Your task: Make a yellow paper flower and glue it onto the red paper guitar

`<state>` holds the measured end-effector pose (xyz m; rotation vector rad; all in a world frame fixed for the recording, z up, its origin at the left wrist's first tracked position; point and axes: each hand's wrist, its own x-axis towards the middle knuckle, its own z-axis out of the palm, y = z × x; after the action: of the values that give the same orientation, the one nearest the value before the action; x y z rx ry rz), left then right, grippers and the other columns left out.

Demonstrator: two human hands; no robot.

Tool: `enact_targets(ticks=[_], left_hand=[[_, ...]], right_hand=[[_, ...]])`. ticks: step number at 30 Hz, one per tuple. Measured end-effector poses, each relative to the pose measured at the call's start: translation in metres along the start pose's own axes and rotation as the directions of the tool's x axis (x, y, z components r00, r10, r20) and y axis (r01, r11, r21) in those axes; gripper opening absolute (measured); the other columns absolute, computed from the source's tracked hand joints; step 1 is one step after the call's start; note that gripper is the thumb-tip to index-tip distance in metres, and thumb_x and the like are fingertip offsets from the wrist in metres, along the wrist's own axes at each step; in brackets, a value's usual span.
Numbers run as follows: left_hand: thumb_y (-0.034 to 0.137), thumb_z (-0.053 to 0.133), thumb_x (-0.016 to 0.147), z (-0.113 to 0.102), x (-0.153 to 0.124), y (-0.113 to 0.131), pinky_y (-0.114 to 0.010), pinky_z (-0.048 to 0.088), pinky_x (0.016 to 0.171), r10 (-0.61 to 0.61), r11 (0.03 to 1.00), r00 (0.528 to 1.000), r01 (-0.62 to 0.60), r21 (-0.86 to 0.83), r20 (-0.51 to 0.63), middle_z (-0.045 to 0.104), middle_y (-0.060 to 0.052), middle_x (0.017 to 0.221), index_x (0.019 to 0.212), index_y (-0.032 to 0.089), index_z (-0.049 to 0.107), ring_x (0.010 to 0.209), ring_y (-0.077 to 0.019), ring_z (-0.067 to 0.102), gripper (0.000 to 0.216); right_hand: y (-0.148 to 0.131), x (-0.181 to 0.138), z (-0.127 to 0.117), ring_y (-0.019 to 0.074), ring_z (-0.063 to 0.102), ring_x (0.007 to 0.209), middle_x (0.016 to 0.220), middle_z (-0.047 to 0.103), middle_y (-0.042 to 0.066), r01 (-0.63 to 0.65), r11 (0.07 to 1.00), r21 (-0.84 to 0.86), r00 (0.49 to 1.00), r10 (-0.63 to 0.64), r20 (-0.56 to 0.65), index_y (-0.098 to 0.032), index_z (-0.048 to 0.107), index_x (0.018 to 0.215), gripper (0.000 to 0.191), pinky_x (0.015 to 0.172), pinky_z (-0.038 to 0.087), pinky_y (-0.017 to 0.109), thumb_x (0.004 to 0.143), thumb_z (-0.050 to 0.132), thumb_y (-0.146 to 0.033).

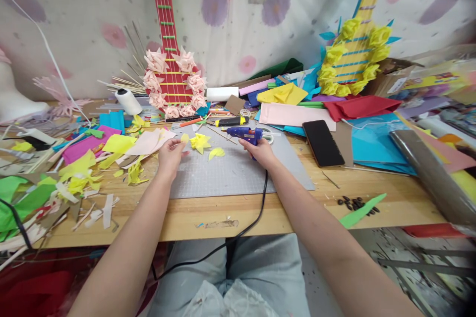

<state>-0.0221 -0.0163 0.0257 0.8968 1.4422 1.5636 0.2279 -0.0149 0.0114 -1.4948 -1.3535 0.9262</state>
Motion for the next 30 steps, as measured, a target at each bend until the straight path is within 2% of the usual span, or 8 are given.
enact_targets(ticks=[3,9,14,18,21,30], left_hand=[[0.024,0.069,0.052,-0.003,0.000,0.000,-0.027,0.050,0.061,0.011,0.999,1.000,-0.012,0.045,0.012,0.055,0.001,0.068,0.066,0.014,0.056,0.064,-0.0102,0.052,0.022],[0.030,0.071,0.050,-0.007,0.003,0.005,-0.025,0.046,0.053,-0.057,0.964,0.978,0.002,0.265,0.201,0.054,0.002,0.064,0.067,0.015,0.057,0.061,-0.0112,0.050,0.027],[0.028,0.071,0.051,-0.007,0.013,0.005,-0.023,0.046,0.050,-0.079,0.931,0.959,-0.027,0.365,0.272,0.056,0.000,0.066,0.070,0.015,0.055,0.061,-0.0114,0.053,0.028],[0.020,0.070,0.053,-0.004,0.017,0.000,-0.024,0.047,0.050,-0.077,0.947,0.974,0.004,0.322,0.213,0.055,0.002,0.064,0.078,0.018,0.045,0.060,-0.0120,0.055,0.036],[0.019,0.068,0.054,-0.001,0.014,-0.003,-0.023,0.047,0.049,-0.048,0.963,0.979,-0.007,0.268,0.196,0.054,0.004,0.063,0.077,0.019,0.040,0.060,-0.0120,0.056,0.036],[0.018,0.063,0.057,0.004,0.009,-0.002,-0.022,0.047,0.052,0.128,0.973,0.972,-0.161,0.165,0.195,0.056,0.003,0.068,0.077,0.019,0.039,0.061,-0.0104,0.054,0.031]], right_hand=[[0.001,0.000,0.000,0.0077,0.040,0.040,0.050,0.052,-0.001,-0.004,1.000,0.011,1.000,0.004,-0.001,-0.017,0.055,0.062,0.047,0.042,0.033,0.023,0.057,0.061,-0.063],[-0.002,-0.002,0.000,0.0075,0.040,0.039,0.047,0.050,-0.002,-0.012,1.000,0.018,1.000,0.012,0.010,-0.017,0.055,0.062,0.046,0.040,0.032,0.023,0.057,0.061,-0.062],[-0.004,-0.002,0.000,0.0076,0.039,0.039,0.045,0.048,-0.003,-0.021,0.999,0.029,1.000,0.020,0.019,-0.017,0.054,0.062,0.045,0.042,0.032,0.023,0.057,0.062,-0.061],[-0.003,-0.001,0.000,0.0078,0.040,0.040,0.045,0.048,-0.003,-0.024,0.999,0.024,1.000,0.024,0.014,-0.017,0.055,0.061,0.045,0.042,0.032,0.023,0.056,0.062,-0.061],[-0.001,0.000,0.001,0.0079,0.040,0.040,0.046,0.048,-0.002,-0.019,0.999,0.031,1.000,0.019,0.010,-0.017,0.055,0.062,0.046,0.041,0.032,0.023,0.056,0.062,-0.061],[0.000,0.000,0.000,0.0082,0.041,0.041,0.046,0.049,-0.002,-0.005,1.000,0.020,1.000,0.005,0.028,-0.017,0.055,0.063,0.044,0.044,0.033,0.023,0.058,0.061,-0.061]])
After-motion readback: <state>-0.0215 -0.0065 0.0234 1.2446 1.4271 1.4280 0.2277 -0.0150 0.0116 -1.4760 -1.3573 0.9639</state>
